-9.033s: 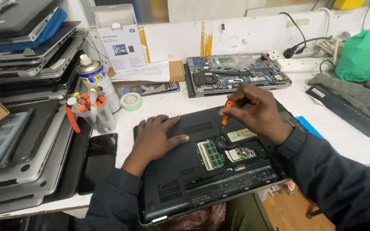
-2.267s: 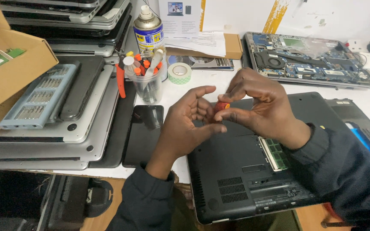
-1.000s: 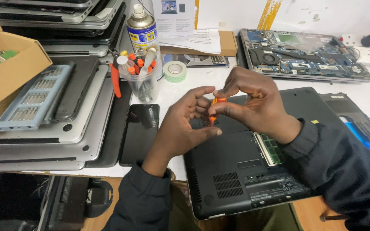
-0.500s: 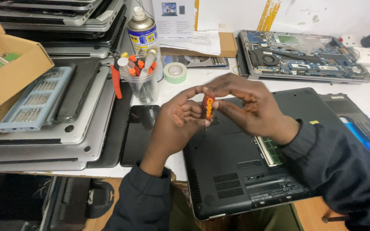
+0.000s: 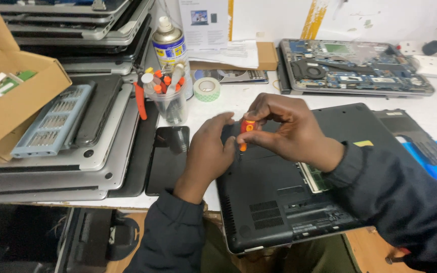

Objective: Installing a hard drive and reassembling the back covers of a laptop using a screwdriver.

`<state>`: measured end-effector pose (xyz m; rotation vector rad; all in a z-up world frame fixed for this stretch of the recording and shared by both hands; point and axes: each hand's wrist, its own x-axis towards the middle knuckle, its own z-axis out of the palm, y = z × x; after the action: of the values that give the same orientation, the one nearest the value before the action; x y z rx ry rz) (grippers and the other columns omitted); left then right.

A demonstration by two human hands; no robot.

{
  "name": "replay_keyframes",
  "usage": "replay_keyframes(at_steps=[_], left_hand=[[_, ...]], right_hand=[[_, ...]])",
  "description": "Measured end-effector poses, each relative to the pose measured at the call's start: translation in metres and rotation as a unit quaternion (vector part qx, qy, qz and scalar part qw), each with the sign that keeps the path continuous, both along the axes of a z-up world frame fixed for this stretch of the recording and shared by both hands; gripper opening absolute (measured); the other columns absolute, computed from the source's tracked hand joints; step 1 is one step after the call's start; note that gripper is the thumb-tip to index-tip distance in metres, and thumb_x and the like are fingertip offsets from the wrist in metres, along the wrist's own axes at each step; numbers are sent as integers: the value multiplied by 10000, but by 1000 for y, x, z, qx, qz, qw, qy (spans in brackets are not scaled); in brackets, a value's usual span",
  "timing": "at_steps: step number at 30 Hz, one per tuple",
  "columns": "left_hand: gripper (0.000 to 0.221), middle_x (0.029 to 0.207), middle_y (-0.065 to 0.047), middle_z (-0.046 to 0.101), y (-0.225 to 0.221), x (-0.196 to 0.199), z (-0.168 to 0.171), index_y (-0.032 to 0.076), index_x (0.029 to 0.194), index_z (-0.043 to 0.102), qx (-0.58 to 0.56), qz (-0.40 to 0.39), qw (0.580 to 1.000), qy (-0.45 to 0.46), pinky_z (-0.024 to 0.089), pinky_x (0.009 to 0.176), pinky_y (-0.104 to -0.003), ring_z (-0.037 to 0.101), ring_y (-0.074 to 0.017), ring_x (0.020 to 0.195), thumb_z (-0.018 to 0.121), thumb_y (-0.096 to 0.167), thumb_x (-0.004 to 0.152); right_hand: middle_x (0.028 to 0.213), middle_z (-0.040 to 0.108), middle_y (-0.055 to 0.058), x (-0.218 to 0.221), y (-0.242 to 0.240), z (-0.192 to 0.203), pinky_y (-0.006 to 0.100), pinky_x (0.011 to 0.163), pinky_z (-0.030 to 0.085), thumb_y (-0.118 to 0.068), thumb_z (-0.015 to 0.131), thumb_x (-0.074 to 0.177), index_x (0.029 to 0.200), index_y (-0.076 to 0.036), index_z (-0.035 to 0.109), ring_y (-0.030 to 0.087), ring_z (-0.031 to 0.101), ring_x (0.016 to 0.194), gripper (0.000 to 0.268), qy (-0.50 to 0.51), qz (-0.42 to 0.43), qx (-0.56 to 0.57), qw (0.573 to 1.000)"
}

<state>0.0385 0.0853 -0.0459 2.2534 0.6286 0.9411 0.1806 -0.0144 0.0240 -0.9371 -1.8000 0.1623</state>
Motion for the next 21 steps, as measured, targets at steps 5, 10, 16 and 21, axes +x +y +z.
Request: replay_keyframes(at_steps=[5, 10, 16, 21], left_hand=[[344, 1219, -113, 573, 7, 6, -10, 93, 1187, 621, 57, -44, 995, 66, 413, 1014, -452, 502, -336, 1212, 593, 187, 858], [529, 1357, -115, 513, 3, 5, 1, 134, 1315, 540, 30, -41, 984, 169, 176, 1163, -455, 394, -284, 1334, 580, 438, 884], [611, 1479, -140, 357, -23, 16, 37, 111, 1421, 386, 80, -23, 934, 349, 146, 1158, -502, 284, -301, 1396, 375, 488, 940], [662, 1524, -180, 241, -39, 50, 38, 85, 1459, 286, 115, -70, 908, 396, 115, 1152, -535, 191, -335, 1424, 288, 507, 949]], right_hand=[[745, 647, 195, 20, 3, -6, 301, 595, 555, 11, 778, 742, 929, 88, 613, 191, 662, 654, 261, 53, -46, -11, 997], [854, 639, 190, 62, -30, 22, 254, 600, 605, 87, 717, 790, 1025, 109, 527, 204, 697, 716, 303, 223, -55, -6, 973], [815, 627, 253, 108, -87, -6, 302, 567, 609, 131, 719, 737, 987, 141, 542, 259, 694, 665, 306, 231, -151, -16, 961], [849, 621, 268, 148, -123, -30, 310, 581, 606, 134, 678, 776, 1016, 142, 529, 276, 691, 693, 282, 271, -188, -18, 944]])
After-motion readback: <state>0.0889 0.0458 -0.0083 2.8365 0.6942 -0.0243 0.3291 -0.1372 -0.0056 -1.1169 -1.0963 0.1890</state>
